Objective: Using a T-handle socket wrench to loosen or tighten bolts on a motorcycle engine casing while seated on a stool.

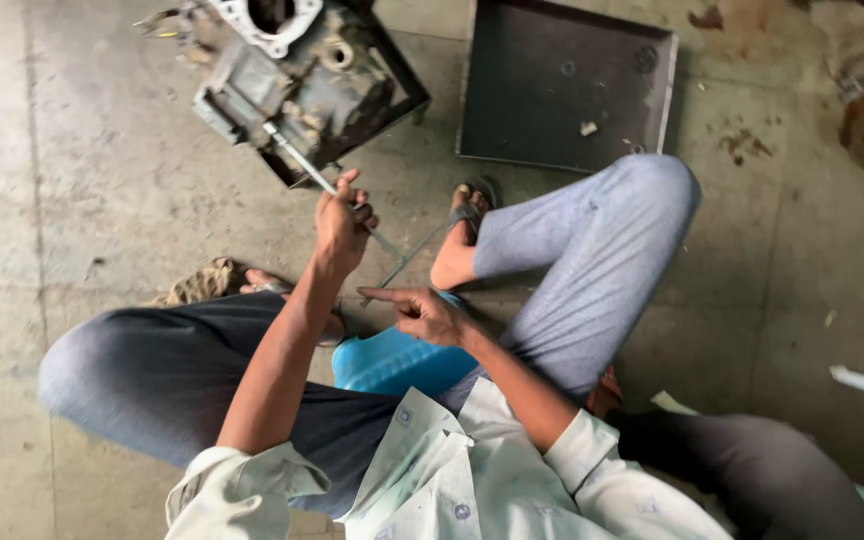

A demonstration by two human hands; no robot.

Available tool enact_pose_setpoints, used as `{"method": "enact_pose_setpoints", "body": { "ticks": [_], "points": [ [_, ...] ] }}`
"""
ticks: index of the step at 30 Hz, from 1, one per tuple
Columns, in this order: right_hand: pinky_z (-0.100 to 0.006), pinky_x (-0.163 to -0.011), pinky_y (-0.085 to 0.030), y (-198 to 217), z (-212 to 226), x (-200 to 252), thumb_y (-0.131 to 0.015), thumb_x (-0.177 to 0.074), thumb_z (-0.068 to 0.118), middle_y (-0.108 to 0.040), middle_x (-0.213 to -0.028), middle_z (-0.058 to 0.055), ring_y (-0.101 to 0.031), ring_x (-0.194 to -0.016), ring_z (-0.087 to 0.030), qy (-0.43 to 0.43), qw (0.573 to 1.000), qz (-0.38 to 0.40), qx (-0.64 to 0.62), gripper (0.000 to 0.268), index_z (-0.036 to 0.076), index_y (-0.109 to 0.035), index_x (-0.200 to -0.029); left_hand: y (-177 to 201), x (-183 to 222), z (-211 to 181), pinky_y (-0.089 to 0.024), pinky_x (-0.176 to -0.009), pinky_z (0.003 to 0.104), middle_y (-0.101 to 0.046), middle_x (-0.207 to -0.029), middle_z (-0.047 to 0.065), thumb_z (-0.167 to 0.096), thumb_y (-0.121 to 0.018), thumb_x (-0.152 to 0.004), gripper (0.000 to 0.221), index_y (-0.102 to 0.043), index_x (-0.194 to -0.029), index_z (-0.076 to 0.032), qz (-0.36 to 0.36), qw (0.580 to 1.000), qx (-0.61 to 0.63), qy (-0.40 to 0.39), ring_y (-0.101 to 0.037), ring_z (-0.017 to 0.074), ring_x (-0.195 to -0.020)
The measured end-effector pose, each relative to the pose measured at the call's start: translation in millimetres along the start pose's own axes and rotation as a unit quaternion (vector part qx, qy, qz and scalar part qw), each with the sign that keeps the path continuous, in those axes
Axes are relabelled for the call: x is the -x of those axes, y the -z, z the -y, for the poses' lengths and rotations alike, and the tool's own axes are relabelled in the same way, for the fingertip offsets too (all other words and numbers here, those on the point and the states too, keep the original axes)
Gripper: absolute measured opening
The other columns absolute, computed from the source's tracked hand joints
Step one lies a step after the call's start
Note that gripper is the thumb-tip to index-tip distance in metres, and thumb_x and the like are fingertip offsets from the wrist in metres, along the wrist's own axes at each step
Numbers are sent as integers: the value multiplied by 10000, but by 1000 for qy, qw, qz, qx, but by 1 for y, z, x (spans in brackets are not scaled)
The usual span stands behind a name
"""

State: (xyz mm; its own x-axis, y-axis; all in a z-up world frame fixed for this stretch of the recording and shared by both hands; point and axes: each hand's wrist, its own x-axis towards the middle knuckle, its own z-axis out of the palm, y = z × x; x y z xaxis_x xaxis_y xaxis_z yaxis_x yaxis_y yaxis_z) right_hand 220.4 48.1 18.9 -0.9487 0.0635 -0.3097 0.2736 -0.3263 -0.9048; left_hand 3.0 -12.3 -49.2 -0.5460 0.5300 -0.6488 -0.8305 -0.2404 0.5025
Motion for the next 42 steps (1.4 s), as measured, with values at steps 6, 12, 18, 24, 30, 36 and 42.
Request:
{"method": "enact_pose_setpoints", "body": {
  "ticks": [6, 12, 18, 24, 30, 36, 42],
  "points": [
    [-222, -534, -424, 38, -80, -18, -621, -954, 126, -515, -619, -9, -490, -547, -91, -88, 973, -179, 118, 295, -65, -509, -1149, -12, 4, -8, -407, -592, 321, -480, -776, 31, -301, -396, -1114, 334, -519, -1346, -94, 12, 1000, 13, 2, -384, 135, -610],
    [-251, -626, -466, 18, -38, -4, -617, -916, 69, -556, -748, 17, -527, -643, -83, -14, 995, 80, -49, 492, 10, -486, -1387, -6, -5, -5, -402, -586, 339, -478, -777, 32, -314, -365, -1118, 352, -535, -1328, -88, 8, 1000, -12, -11, -371, 138, -616],
    [-263, -533, -460, 37, -70, -20, -627, -1009, 141, -579, -720, 19, -518, -583, -98, -79, 987, -141, -6, 456, -15, -488, -1414, -7, -4, -8, -429, -593, 337, -506, -788, 40, -309, -376, -1118, 332, -535, -1313, -93, 27, 999, 19, -9, -393, 136, -606],
    [-248, -475, -385, -3, -2, -23, -627, -1010, 173, -532, -597, 0, -456, -511, -82, 41, 981, -176, 71, 612, 93, -481, -1599, -13, -5, -13, -479, -614, 338, -540, -812, 47, -318, -381, -1115, 333, -537, -1314, -101, 3, 1000, 6, -4, -445, 124, -615],
    [-329, -509, -511, -14, 9, -27, -557, -1031, 205, -679, -686, -22, -661, -537, -157, 71, 922, -223, 309, 542, 74, -430, -1541, -27, 7, -25, -554, -674, 393, -576, -863, 69, -324, -366, -1108, 350, -518, -1332, -102, 5, 1000, 16, -6, -509, 148, -643],
    [-396, -603, -540, -16, 36, -27, -570, -1005, 45, -753, -834, -146, -706, -665, -267, 43, 813, -258, 521, 584, 64, -397, -1562, -39, 18, 15, -538, -683, 398, -618, -923, 101, -123, -437, -1038, 368, -342, -1392, -158, -39, 999, 1, 7, -622, 210, -712],
    [-478, -886, -523, -37, 60, -14, -565, -743, -69, -624, -1173, -244, -631, -1047, -454, 284, 629, -326, 646, 881, 21, -318, -1584, -22, 7, 32, -494, -640, 370, -591, -975, 95, -70, -536, -1000, 466, -377, -1426, -171, -28, 999, 2, 21, -528, 175, -703]
  ]
}}
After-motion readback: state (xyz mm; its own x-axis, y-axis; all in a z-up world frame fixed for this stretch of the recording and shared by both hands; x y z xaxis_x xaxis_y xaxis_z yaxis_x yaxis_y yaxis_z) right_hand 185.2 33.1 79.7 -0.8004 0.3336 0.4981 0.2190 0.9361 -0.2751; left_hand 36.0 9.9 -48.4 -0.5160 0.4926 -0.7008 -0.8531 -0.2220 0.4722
